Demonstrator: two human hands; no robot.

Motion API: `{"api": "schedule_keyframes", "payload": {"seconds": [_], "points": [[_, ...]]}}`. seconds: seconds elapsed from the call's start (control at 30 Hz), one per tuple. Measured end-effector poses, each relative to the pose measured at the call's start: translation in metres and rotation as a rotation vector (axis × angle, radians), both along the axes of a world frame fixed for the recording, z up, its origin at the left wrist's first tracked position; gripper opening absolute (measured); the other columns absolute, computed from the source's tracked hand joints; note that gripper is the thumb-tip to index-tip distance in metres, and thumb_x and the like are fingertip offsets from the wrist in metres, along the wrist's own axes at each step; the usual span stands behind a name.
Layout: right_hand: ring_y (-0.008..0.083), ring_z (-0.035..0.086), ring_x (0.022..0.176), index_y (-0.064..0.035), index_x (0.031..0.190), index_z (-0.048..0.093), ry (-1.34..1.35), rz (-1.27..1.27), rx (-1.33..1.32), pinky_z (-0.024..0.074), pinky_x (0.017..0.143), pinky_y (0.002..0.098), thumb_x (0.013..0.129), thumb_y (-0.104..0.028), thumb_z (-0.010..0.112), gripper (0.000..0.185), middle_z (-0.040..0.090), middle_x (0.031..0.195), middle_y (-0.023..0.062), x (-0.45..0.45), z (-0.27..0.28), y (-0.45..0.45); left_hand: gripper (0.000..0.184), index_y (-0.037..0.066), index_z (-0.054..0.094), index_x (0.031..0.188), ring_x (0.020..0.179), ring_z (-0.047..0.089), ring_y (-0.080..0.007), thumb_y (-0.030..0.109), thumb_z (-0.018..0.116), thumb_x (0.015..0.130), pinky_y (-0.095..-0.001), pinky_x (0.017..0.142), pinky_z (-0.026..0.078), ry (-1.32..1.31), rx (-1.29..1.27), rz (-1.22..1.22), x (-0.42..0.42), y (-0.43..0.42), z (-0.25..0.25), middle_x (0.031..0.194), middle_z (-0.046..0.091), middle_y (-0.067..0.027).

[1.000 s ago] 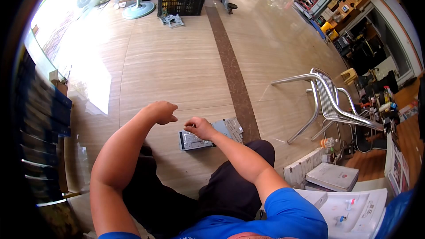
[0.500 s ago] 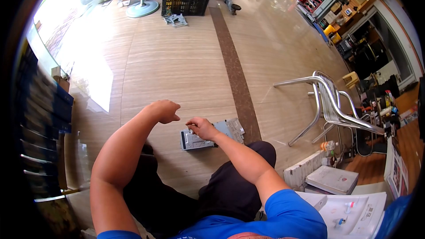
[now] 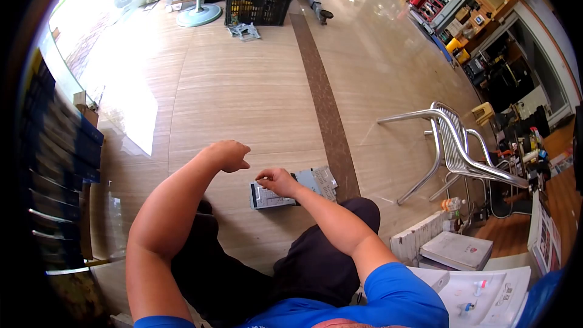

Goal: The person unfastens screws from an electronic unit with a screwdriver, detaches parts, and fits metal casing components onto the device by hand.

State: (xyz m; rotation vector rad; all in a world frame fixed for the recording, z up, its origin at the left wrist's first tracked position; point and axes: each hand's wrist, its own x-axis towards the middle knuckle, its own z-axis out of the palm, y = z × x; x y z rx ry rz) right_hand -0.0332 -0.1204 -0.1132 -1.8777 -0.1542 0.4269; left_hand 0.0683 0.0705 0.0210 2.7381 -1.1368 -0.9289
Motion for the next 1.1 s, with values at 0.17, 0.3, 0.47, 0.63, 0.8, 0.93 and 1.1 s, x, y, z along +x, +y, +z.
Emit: {"api": "schedule_keyframes", "payload": {"seconds": [0.17,0.3,0.47,0.63,0.8,0.93,1.1], "points": [[0.0121,0.061,0.072,-0.0014,0.097,0.067,-0.038,-0.075,-0.046,0.0507,0.067,0.0280,0.088,-0.015,0.068,0.017,0.068,0.081,0.0062,-0.002,0.002,0.002,0.055,0.008,0.050,0.134,0.119,0.054,-0.0342,0.039,0.062,0.089,-0.0442,0.097,0.045,0.016,0.009,-0.010,0.000,0.001,0.000,0.126,0.059,-0.0169],[0.0070,0.058,0.070,-0.0014,0.101,0.065,-0.052,-0.052,-0.098,0.0483,0.062,0.0241,0.088,-0.011,0.068,0.016,0.064,0.078,0.0021,0.001,0.000,-0.001,0.056,0.008,0.050,0.134,0.119,0.054,-0.0342,0.039,0.062,0.089,-0.0441,0.097,0.045,0.004,-0.009,0.002,0.000,0.002,-0.002,0.126,0.059,-0.0168],[0.0083,0.061,0.071,-0.0019,0.104,0.064,0.000,-0.047,-0.015,0.0508,0.065,0.0250,0.092,-0.009,0.061,0.014,0.064,0.079,0.0026,0.002,0.000,0.000,0.052,0.009,0.054,0.130,0.119,0.055,-0.0316,0.039,0.063,0.088,-0.0439,0.096,0.047,-0.002,-0.006,0.025,0.000,0.001,-0.003,0.127,0.059,-0.0136],[0.0090,0.062,0.072,-0.0019,0.104,0.063,0.013,-0.059,0.007,0.0516,0.066,0.0252,0.093,-0.009,0.058,0.015,0.063,0.079,0.0026,0.001,0.002,0.001,0.052,0.010,0.054,0.130,0.120,0.054,-0.0315,0.039,0.063,0.088,-0.0437,0.096,0.046,0.002,0.003,0.015,0.001,0.000,-0.004,0.127,0.059,-0.0136],[0.0079,0.061,0.073,-0.0023,0.103,0.064,0.043,-0.056,0.051,0.0505,0.067,0.0242,0.093,-0.010,0.060,0.013,0.063,0.079,0.0020,0.000,-0.006,0.002,0.054,0.008,0.052,0.133,0.120,0.054,-0.0329,0.039,0.062,0.089,-0.0435,0.097,0.045,0.007,-0.002,0.009,0.000,0.000,-0.002,0.127,0.059,-0.0157],[0.0088,0.060,0.072,-0.0026,0.096,0.066,0.011,-0.006,0.030,0.0497,0.066,0.0251,0.090,-0.014,0.065,0.013,0.064,0.077,0.0027,0.000,-0.012,0.000,0.056,0.008,0.050,0.134,0.119,0.054,-0.0342,0.039,0.061,0.090,-0.0439,0.098,0.045,0.010,-0.003,-0.001,0.000,0.001,0.000,0.126,0.059,-0.0174],[0.0135,0.062,0.072,-0.0029,0.095,0.068,-0.010,-0.079,-0.086,0.0505,0.068,0.0286,0.088,-0.021,0.069,0.019,0.068,0.078,0.0071,-0.003,0.008,0.003,0.052,0.007,0.055,0.129,0.118,0.055,-0.0323,0.038,0.063,0.088,-0.0426,0.097,0.046,0.004,-0.008,0.007,0.000,0.001,0.001,0.126,0.060,-0.0150]]}}
